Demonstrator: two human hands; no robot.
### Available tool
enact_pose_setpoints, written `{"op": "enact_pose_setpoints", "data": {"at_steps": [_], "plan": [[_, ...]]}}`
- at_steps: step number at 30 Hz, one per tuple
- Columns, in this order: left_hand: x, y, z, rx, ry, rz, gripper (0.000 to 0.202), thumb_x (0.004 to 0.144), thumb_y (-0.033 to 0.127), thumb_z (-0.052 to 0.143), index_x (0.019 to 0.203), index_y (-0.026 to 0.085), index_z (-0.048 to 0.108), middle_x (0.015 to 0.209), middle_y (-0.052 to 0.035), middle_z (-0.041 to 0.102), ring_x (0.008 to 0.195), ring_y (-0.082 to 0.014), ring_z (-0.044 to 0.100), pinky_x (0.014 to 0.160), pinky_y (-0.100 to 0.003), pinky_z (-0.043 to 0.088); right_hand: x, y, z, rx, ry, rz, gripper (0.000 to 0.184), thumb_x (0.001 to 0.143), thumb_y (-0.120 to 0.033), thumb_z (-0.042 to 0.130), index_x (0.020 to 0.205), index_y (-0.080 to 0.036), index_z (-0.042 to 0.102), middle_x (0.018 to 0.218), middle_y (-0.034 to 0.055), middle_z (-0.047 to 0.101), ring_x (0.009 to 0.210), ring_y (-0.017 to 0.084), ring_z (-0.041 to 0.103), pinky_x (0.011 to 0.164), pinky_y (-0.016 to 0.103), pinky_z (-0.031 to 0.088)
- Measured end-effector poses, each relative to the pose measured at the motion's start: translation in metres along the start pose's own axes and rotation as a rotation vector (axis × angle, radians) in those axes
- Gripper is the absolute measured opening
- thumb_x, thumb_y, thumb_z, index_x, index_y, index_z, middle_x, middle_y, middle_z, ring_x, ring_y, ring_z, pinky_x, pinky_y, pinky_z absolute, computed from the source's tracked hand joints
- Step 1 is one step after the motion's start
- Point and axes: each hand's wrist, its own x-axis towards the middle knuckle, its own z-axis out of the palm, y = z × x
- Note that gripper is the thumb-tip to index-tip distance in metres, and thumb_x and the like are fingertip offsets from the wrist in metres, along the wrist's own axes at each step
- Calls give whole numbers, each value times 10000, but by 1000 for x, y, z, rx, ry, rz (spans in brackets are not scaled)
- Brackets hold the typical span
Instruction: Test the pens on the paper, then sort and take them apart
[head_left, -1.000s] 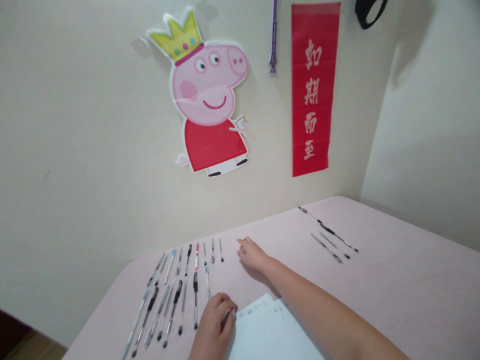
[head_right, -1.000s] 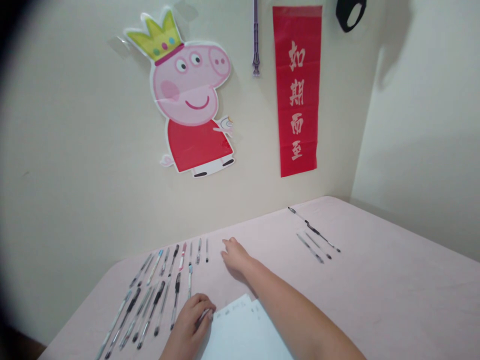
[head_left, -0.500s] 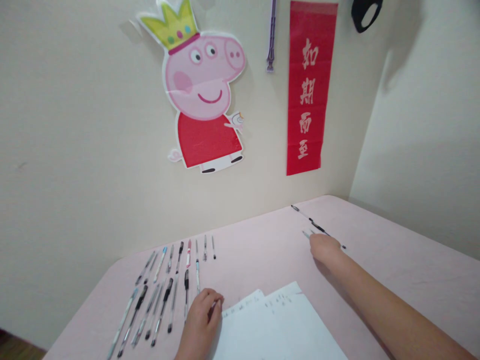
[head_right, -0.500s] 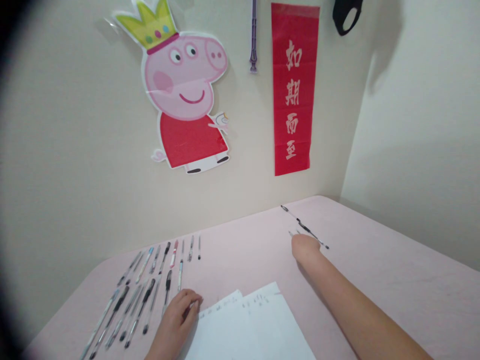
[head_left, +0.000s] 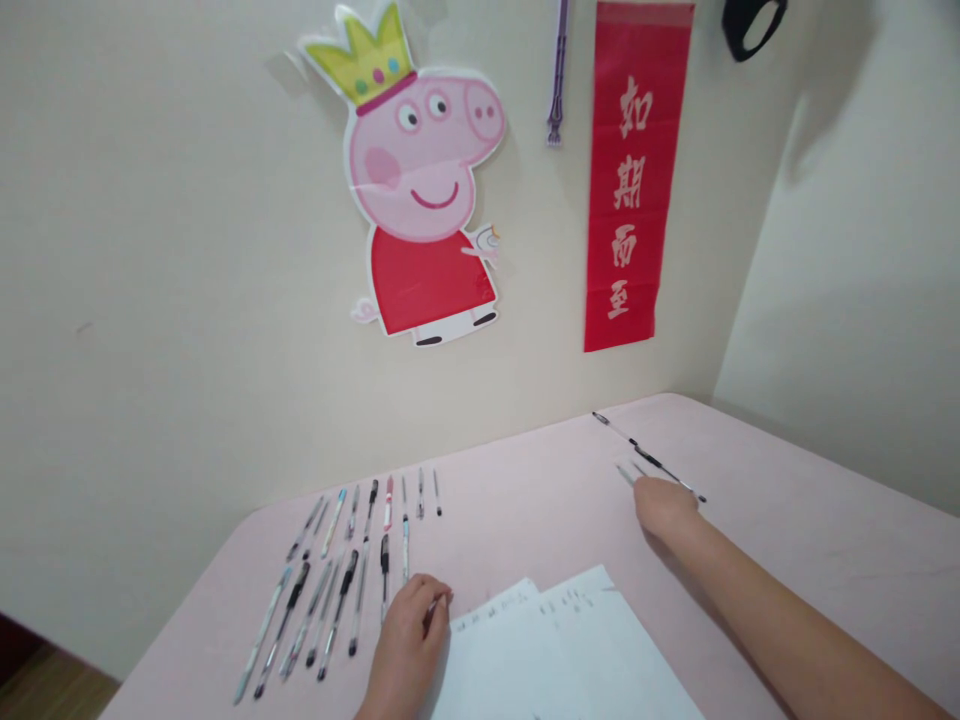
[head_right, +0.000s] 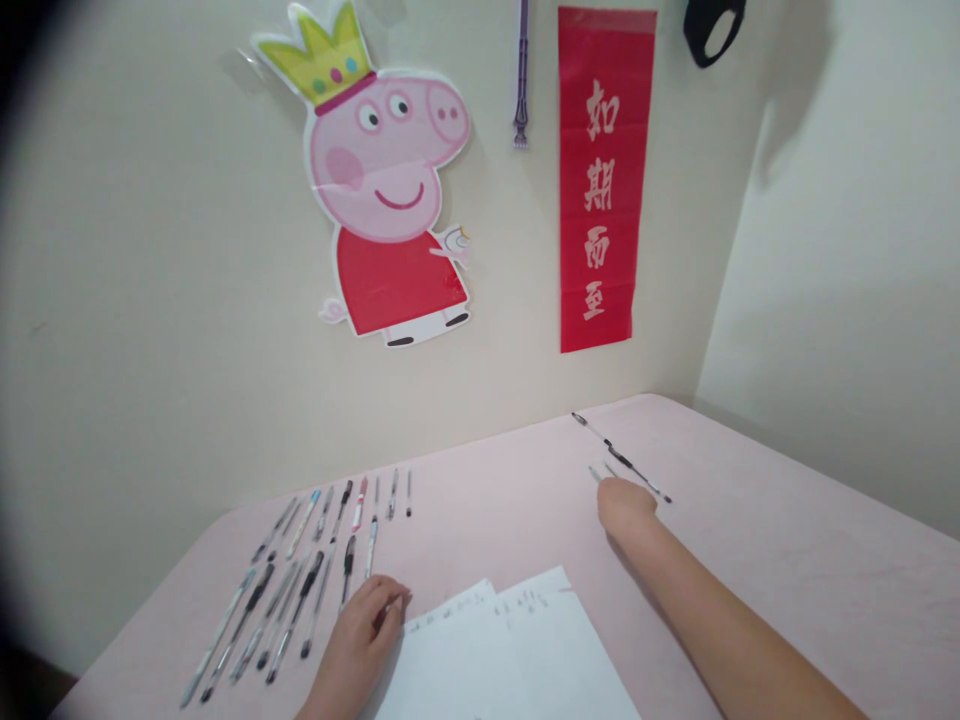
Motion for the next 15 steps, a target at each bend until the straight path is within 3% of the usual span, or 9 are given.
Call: {"op": "enact_pose_setpoints", "data": {"at_steps": [3, 6, 9, 11, 15], "plan": [[1, -1, 1, -4, 23, -15, 216, 853, 288, 449, 811, 186, 635, 834, -62, 624, 807, -199, 592, 759, -336, 472, -4, -8, -1, 37, -50, -86, 254, 737, -115, 534, 964, -116, 648, 925, 210, 665, 876, 281, 646, 705, 341, 446], [1, -3, 2, -20, 45, -19, 200, 840, 295, 470, 818, 188, 639, 837, -59, 631, 813, -200, 597, 767, -337, 476, -13, -33, -1, 106, -68, -230, 355, 727, -108, 515, 1072, -111, 601, 980, 181, 663, 899, 238, 631, 700, 272, 412], [1, -5, 2, -45, 76, -35, 197, 827, 305, 484, 865, 186, 635, 872, -64, 632, 811, -200, 597, 758, -339, 482, -32, -75, 2, 256, -89, -475, 511, 719, -102, 504, 1222, -194, 503, 915, 75, 685, 823, 178, 629, 648, 223, 378], [0, -7, 2, -82, 115, -77, 237, 821, 326, 487, 964, 183, 611, 899, -62, 622, 732, -182, 587, 684, -324, 490, -49, -109, 7, 397, -135, -666, 451, 731, -131, 505, 1171, -224, 546, 849, 37, 687, 754, 161, 620, 623, 216, 369], [-1, -13, 4, -155, 217, -143, 304, 798, 353, 489, 1039, 179, 556, 821, -25, 581, 600, -148, 530, 583, -292, 462, -84, -172, 18, 455, -167, -836, 304, 737, -173, 500, 1012, -213, 627, 821, 37, 690, 735, 168, 618, 606, 225, 374]]}}
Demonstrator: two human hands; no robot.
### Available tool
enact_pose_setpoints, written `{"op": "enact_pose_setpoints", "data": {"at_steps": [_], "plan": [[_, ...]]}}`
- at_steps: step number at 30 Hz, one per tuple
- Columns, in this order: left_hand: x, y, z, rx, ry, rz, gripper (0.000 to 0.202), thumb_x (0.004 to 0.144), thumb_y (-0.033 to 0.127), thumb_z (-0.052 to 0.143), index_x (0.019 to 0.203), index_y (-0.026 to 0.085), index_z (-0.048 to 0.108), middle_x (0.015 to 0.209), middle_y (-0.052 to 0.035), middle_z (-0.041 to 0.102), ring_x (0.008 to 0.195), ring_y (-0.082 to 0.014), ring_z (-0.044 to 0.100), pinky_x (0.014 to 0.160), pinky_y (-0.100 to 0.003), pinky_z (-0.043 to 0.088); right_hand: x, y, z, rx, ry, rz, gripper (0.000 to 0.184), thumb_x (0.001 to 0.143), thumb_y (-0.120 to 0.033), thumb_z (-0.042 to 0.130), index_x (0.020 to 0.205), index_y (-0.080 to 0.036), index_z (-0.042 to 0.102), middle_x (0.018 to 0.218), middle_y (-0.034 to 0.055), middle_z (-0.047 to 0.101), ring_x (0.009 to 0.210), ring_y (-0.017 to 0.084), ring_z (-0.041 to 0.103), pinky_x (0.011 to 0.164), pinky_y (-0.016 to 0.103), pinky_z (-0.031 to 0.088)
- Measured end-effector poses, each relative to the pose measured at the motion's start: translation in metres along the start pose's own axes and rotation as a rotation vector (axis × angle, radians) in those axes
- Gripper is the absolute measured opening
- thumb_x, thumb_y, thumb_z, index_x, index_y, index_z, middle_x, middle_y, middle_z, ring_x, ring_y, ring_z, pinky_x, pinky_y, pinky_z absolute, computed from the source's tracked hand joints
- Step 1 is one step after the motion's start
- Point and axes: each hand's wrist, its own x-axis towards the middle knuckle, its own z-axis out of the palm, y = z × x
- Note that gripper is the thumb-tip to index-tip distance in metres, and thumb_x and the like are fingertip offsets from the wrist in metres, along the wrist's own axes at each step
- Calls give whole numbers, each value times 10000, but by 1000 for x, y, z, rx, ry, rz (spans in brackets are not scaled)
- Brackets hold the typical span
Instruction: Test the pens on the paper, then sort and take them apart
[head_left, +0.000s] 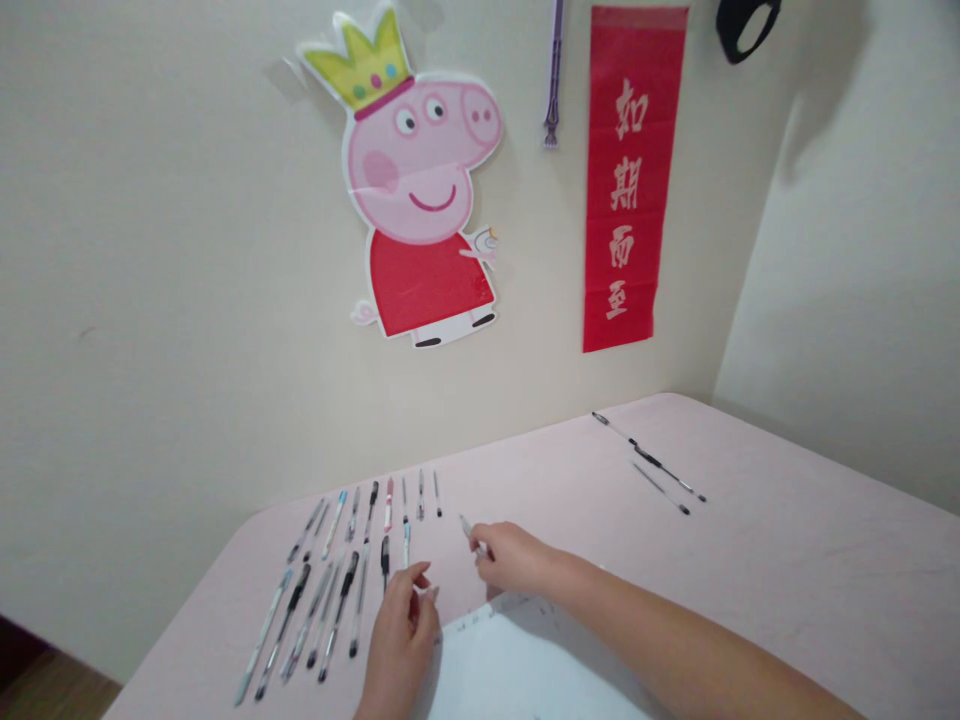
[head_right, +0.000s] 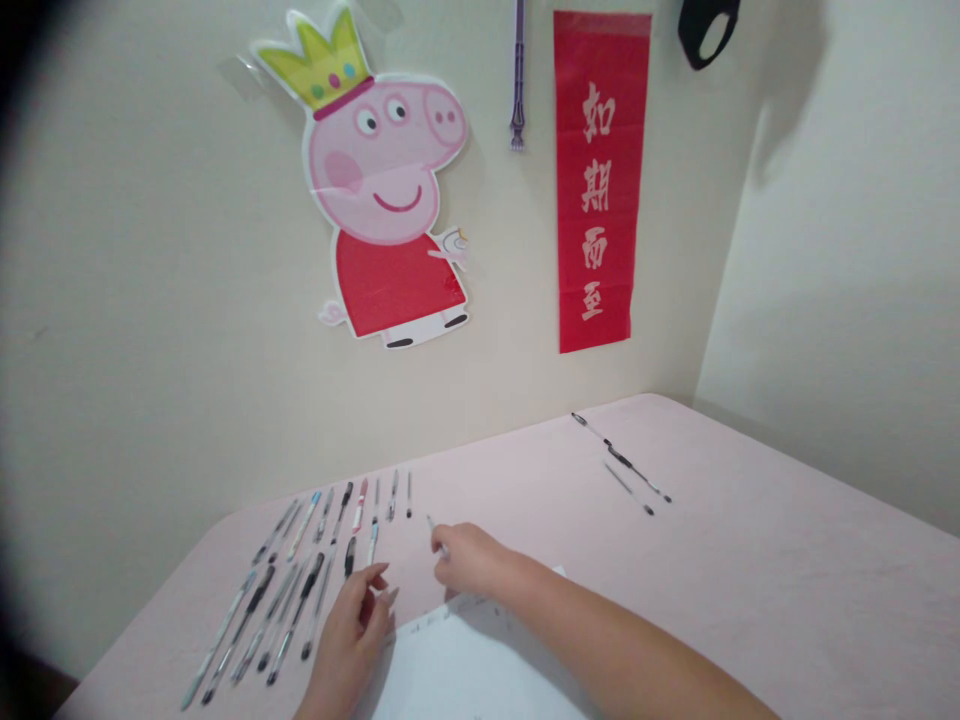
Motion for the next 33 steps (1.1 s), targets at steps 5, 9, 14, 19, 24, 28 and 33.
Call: {"op": "enact_pose_setpoints", "data": {"at_steps": [5, 9, 14, 19, 24, 28, 33], "plan": [[3, -6, 0, 21, 75, -11, 242, 770, 339, 464, 935, 180, 544, 753, -10, 563, 632, -167, 538, 610, -301, 446, 22, -43, 35, -46, -8, -50, 296, 743, -236, 508, 1012, -184, 618, 923, 102, 691, 837, 232, 637, 634, 272, 420], [5, -7, -2, 25, 94, -26, 189, 774, 363, 454, 831, 196, 520, 698, 5, 548, 614, -167, 531, 594, -294, 426, 32, -59, 46, -110, -39, -45, 280, 762, -297, 521, 992, -163, 610, 906, 127, 685, 803, 259, 649, 612, 303, 451], [4, -5, -3, 16, 90, -37, 182, 776, 375, 451, 798, 201, 499, 676, 11, 540, 603, -164, 534, 581, -285, 422, 32, -60, 50, -156, -44, -86, 302, 758, -317, 535, 1011, -164, 601, 917, 136, 678, 771, 267, 656, 590, 314, 462], [4, -5, -1, 23, 95, -46, 184, 762, 379, 463, 814, 204, 486, 650, 25, 520, 548, -153, 511, 535, -274, 410, 19, -38, 39, -15, 10, -137, 401, 784, -265, 495, 1173, -188, 554, 1005, 94, 675, 905, 224, 630, 715, 288, 452], [3, -5, -1, 12, 51, -38, 217, 776, 401, 471, 851, 200, 501, 669, 16, 540, 578, -162, 538, 562, -286, 431, -1, 22, -6, -7, 217, 29, 322, 815, -188, 452, 1095, -148, 605, 1032, 87, 658, 929, 172, 599, 805, 242, 407], [2, -3, -1, -15, 33, -50, 268, 770, 435, 499, 883, 193, 531, 698, -2, 575, 609, -175, 561, 587, -302, 450, -29, 84, -58, -253, 273, 346, 229, 852, -203, 448, 983, -183, 634, 1002, 57, 647, 921, 147, 597, 789, 210, 390], [1, -3, -1, -49, -12, -80, 347, 767, 480, 507, 948, 188, 558, 792, -33, 617, 679, -192, 592, 645, -324, 480, -76, 143, -105, -390, 324, 696, 237, 841, -126, 429, 1013, -77, 585, 1063, 201, 576, 923, 257, 613, 714, 304, 416]]}}
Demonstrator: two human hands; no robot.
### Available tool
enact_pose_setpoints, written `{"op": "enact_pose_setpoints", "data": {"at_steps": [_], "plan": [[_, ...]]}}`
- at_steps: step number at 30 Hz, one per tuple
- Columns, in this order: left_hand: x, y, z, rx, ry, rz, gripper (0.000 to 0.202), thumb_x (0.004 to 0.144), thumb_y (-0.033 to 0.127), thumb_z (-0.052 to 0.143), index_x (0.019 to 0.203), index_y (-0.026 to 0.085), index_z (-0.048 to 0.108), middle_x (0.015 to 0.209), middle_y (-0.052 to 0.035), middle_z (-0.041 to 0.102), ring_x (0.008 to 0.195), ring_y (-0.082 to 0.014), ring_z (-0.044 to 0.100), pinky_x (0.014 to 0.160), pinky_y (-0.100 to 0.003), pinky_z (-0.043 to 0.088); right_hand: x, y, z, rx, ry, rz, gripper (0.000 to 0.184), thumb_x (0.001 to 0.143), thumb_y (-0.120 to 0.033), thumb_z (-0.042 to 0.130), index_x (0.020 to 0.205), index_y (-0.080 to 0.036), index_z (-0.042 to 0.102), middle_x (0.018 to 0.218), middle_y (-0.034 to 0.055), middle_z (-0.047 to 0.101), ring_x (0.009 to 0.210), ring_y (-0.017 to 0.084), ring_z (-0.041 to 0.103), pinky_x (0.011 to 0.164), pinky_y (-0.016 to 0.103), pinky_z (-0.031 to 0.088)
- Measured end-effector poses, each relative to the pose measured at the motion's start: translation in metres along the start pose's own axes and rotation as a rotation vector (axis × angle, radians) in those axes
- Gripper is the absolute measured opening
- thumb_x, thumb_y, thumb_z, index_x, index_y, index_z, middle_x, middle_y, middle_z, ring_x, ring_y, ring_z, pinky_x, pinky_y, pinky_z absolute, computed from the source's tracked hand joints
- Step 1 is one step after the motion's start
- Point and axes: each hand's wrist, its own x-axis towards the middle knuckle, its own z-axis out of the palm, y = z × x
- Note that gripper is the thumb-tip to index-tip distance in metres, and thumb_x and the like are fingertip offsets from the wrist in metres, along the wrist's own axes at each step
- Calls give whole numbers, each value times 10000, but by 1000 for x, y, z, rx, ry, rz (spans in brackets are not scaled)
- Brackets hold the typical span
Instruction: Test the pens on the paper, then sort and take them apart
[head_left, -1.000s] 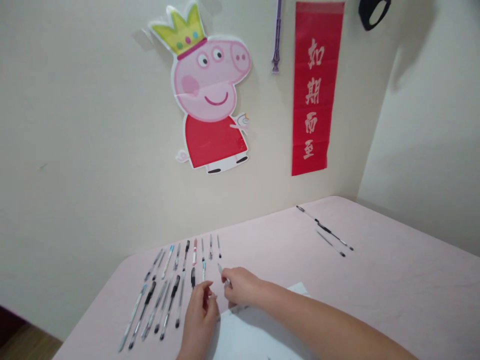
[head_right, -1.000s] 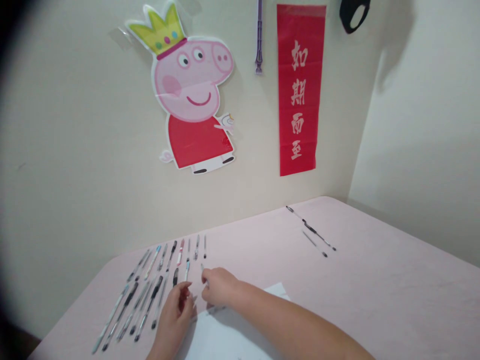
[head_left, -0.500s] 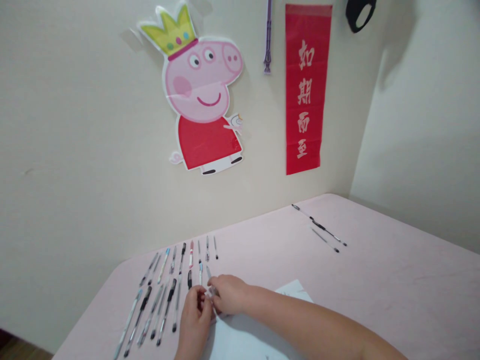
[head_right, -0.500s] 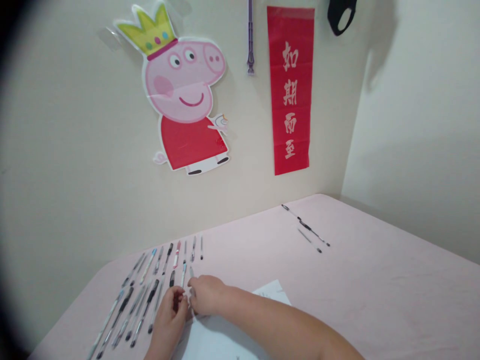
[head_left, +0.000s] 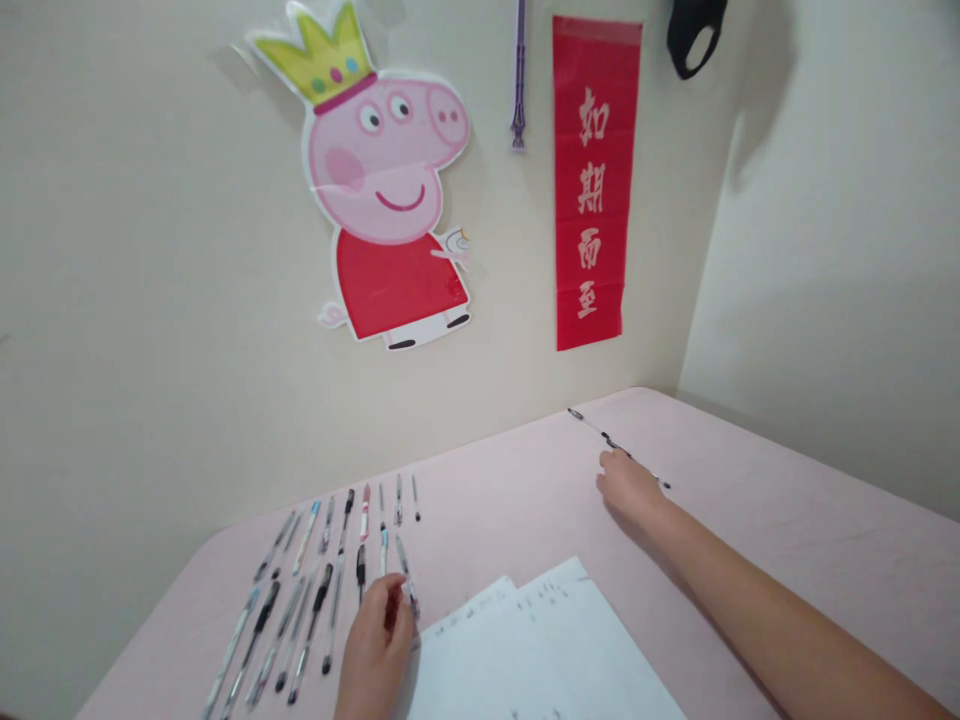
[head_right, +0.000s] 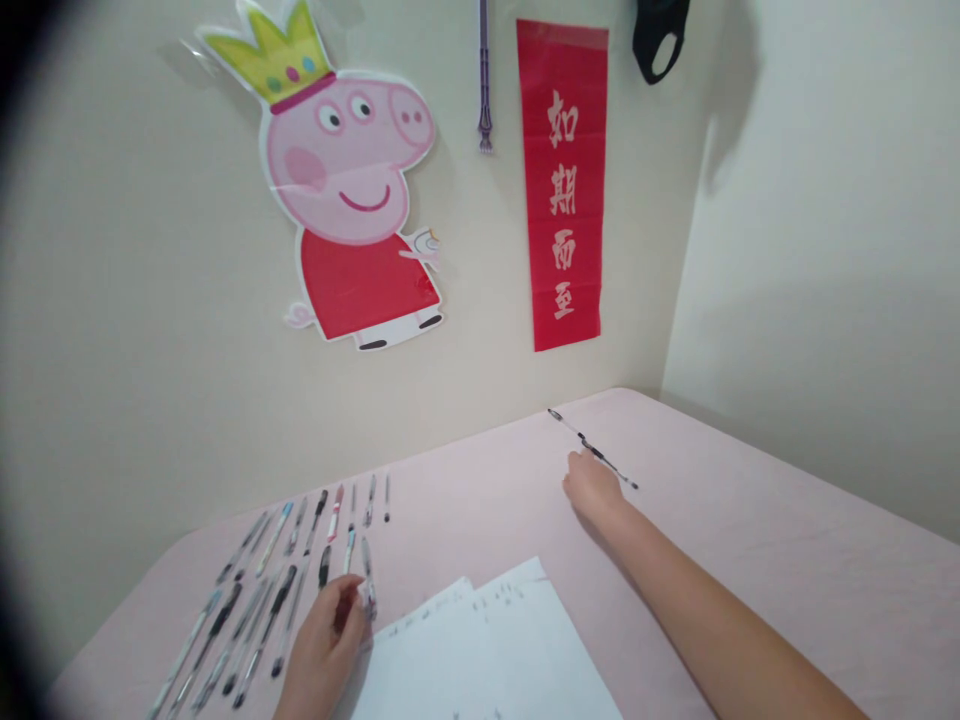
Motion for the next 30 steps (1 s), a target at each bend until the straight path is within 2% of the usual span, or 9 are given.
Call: {"op": "enact_pose_setpoints", "data": {"at_steps": [2, 4, 8, 11, 14, 18, 21, 25, 30], "plan": [[0, -2, 1, 23, -9, 4, 355, 777, 480, 490, 964, 185, 555, 831, -45, 623, 704, -196, 599, 672, -334, 490, 0, 20, -2, -54, -38, 124, 273, 827, -68, 398, 1044, -48, 563, 1073, 239, 563, 914, 291, 620, 679, 330, 426], [0, -4, 1, 63, -16, 17, 344, 794, 465, 467, 975, 185, 552, 857, -53, 625, 715, -196, 605, 681, -338, 498, -1, 31, 0, -71, -93, 174, 274, 807, -27, 392, 1009, -37, 576, 1017, 246, 591, 898, 311, 629, 658, 341, 430], [2, -4, 1, 142, -17, 89, 289, 810, 395, 455, 982, 188, 561, 914, -67, 633, 775, -202, 618, 709, -342, 512, -4, 21, 8, -39, -163, 93, 256, 784, -20, 429, 981, -53, 590, 969, 227, 639, 933, 286, 627, 705, 319, 423], [2, -1, 0, 234, -54, 201, 230, 798, 335, 488, 946, 193, 593, 926, -74, 635, 860, -222, 611, 781, -371, 504, -11, -12, 14, 27, -193, -60, 299, 768, -45, 451, 1042, -59, 571, 1014, 215, 647, 963, 256, 618, 737, 291, 413], [1, 4, 0, 328, -100, 300, 183, 802, 309, 507, 877, 200, 633, 922, -84, 638, 912, -243, 594, 834, -405, 485, -25, -58, 21, 105, -222, -252, 342, 768, -85, 461, 1093, -96, 568, 1038, 174, 659, 975, 231, 616, 756, 270, 411], [-1, 8, 1, 381, -113, 350, 177, 813, 270, 502, 883, 205, 650, 964, -94, 641, 942, -246, 587, 854, -410, 481, -55, -122, 32, 185, -280, -467, 365, 736, -129, 501, 1086, -157, 600, 983, 115, 691, 911, 212, 643, 708, 247, 421], [-1, 6, 0, 391, -114, 366, 188, 818, 230, 480, 897, 203, 649, 979, -99, 639, 944, -241, 589, 852, -406, 484, -76, -162, 38, 228, -295, -640, 382, 721, -148, 492, 1085, -126, 604, 931, 148, 698, 834, 241, 664, 637, 270, 434], [0, 2, 0, 391, -110, 372, 199, 814, 194, 465, 908, 194, 641, 983, -101, 632, 950, -240, 580, 859, -412, 477, -92, -197, 39, 208, -307, -716, 395, 704, -177, 505, 1079, -98, 602, 887, 173, 700, 786, 271, 672, 599, 292, 456], [1, 0, 1, 375, -121, 367, 199, 801, 182, 461, 894, 190, 637, 960, -99, 627, 934, -244, 575, 851, -421, 472, -98, -220, 42, 208, -278, -751, 391, 716, -213, 516, 1080, -98, 599, 893, 172, 700, 807, 291, 669, 630, 322, 492]]}}
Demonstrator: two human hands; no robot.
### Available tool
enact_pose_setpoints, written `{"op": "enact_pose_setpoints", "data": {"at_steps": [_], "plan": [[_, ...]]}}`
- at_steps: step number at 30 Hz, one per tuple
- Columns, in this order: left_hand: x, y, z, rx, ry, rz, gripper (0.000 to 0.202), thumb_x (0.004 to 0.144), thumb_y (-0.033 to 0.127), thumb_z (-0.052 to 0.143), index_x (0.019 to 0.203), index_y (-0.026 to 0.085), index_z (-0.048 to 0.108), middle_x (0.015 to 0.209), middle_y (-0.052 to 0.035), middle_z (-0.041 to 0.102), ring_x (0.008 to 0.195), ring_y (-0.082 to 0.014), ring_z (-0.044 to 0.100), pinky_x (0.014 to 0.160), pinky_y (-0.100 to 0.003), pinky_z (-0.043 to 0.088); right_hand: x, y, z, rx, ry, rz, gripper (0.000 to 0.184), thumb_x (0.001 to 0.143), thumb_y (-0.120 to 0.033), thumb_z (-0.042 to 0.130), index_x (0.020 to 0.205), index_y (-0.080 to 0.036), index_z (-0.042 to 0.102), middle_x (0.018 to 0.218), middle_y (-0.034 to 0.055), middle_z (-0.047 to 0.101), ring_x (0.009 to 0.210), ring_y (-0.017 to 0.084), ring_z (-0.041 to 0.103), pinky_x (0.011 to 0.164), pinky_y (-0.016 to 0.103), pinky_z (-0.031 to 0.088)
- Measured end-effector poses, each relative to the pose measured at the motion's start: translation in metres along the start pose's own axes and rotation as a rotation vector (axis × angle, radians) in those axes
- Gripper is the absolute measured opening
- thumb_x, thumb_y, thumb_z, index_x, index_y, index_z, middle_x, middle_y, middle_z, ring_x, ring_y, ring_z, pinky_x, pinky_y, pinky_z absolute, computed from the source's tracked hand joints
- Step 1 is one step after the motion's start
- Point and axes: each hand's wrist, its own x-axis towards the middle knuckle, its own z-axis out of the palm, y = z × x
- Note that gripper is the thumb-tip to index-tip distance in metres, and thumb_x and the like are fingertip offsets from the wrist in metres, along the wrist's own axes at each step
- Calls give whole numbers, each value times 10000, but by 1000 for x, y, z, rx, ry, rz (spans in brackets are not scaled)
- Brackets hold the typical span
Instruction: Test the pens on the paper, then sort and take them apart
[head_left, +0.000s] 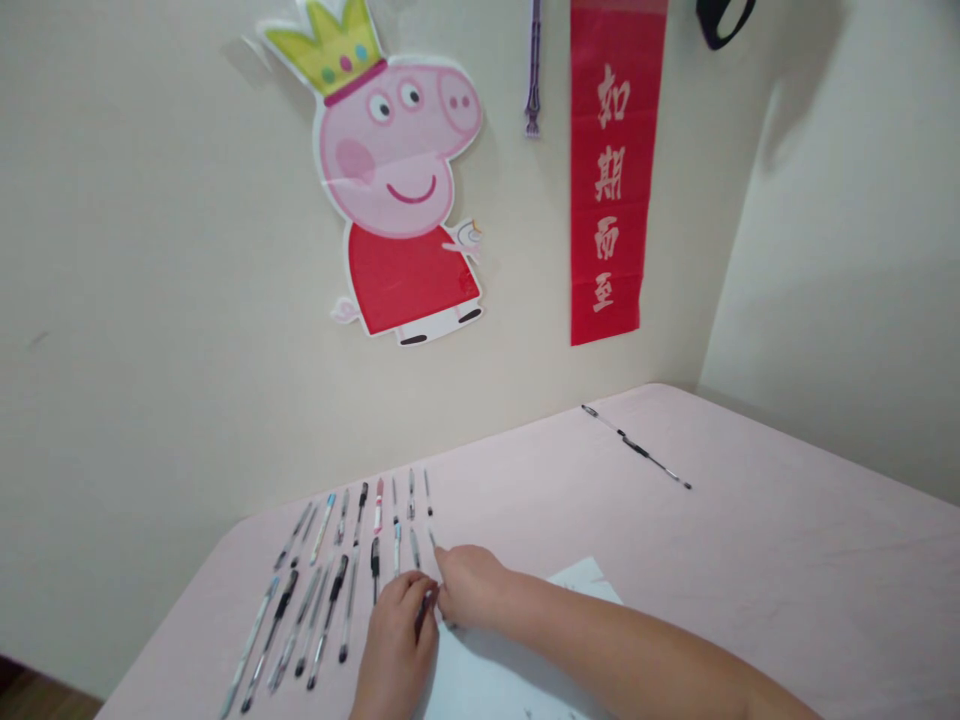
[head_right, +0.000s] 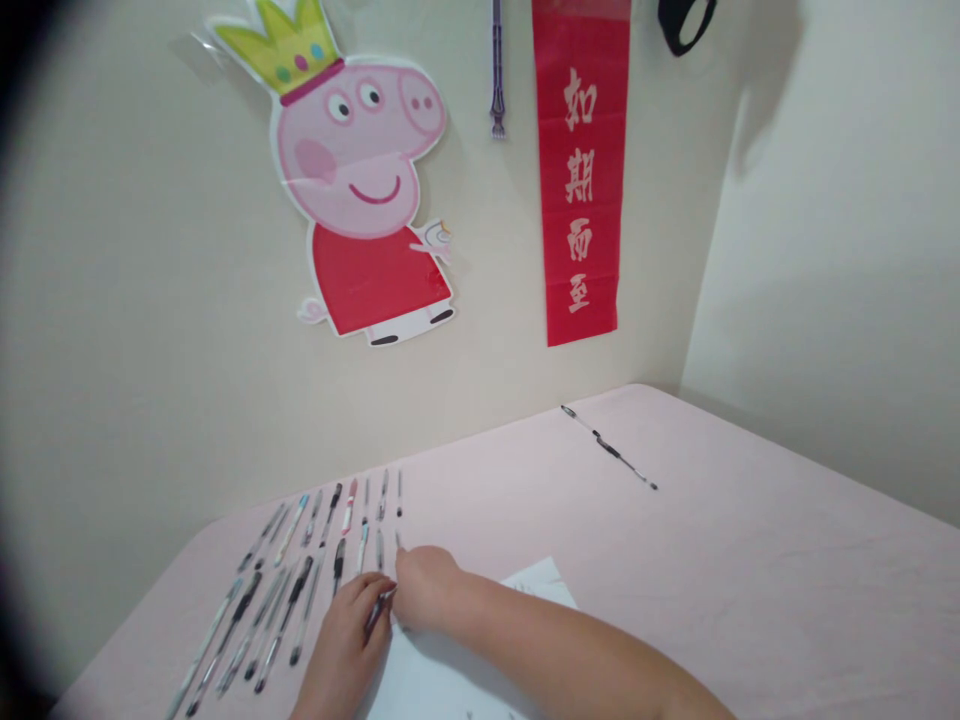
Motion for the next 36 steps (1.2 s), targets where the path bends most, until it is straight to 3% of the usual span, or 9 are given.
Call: {"op": "enact_pose_setpoints", "data": {"at_steps": [8, 13, 16, 18, 20, 25, 28, 32, 36], "plan": [[2, 6, -4, -9, 15, -47, 175, 792, 222, 481, 871, 197, 635, 916, -84, 632, 903, -245, 589, 832, -418, 479, 8, -9, 6, 25, -33, 18, 348, 724, -210, 529, 1040, -96, 618, 909, 184, 695, 822, 311, 667, 642, 343, 499], [1, 4, -2, 13, 40, -28, 183, 794, 229, 485, 876, 197, 646, 912, -84, 638, 905, -240, 591, 832, -407, 485, 2, 10, 4, 116, 29, 2, 345, 753, -228, 502, 1062, -138, 625, 949, 132, 703, 863, 264, 657, 701, 312, 480], [0, 2, 0, 29, 57, -26, 202, 798, 237, 483, 907, 189, 646, 942, -94, 634, 933, -246, 587, 855, -416, 482, 1, 43, -5, 184, 200, 8, 432, 798, -218, 470, 1212, -134, 559, 1108, 119, 660, 1000, 212, 612, 831, 272, 441], [0, 1, 1, 39, 55, -31, 214, 798, 235, 479, 923, 186, 646, 961, -95, 631, 952, -249, 583, 870, -420, 479, -2, 75, -18, 171, 290, 133, 425, 817, -193, 453, 1226, -136, 555, 1138, 98, 647, 1027, 172, 592, 874, 230, 408], [-1, 0, 1, 50, 47, -38, 222, 797, 237, 479, 932, 185, 648, 976, -94, 628, 966, -247, 579, 881, -421, 476, -10, 113, -38, 52, 335, 344, 370, 835, -212, 465, 1185, -200, 583, 1107, 40, 654, 998, 132, 592, 856, 184, 396], [-1, -1, 2, 62, 49, -47, 246, 797, 257, 481, 955, 185, 655, 1003, -94, 628, 988, -246, 576, 895, -425, 476, -60, 209, -88, -105, 379, 715, 310, 842, -172, 443, 1104, -101, 592, 1096, 160, 591, 958, 216, 595, 780, 272, 413], [-1, -2, 2, 59, 60, -45, 255, 794, 254, 476, 961, 190, 657, 1003, -91, 631, 987, -248, 580, 897, -433, 476, -96, 249, -101, -179, 350, 927, 299, 822, -152, 445, 1059, -52, 596, 1055, 217, 560, 940, 281, 601, 706, 316, 425], [0, 0, 2, 45, 47, -42, 257, 795, 252, 467, 964, 192, 652, 1005, -92, 629, 997, -256, 572, 903, -443, 467, -128, 272, -99, -225, 278, 1019, 283, 818, -100, 420, 1019, -41, 609, 1037, 226, 553, 938, 310, 602, 690, 343, 423], [0, 2, 1, 42, 42, -55, 251, 788, 268, 471, 947, 198, 652, 995, -93, 631, 991, -261, 575, 895, -439, 467, -127, 266, -87, -233, 222, 916, 296, 826, -46, 378, 984, -69, 628, 996, 201, 578, 892, 263, 615, 688, 315, 415]]}}
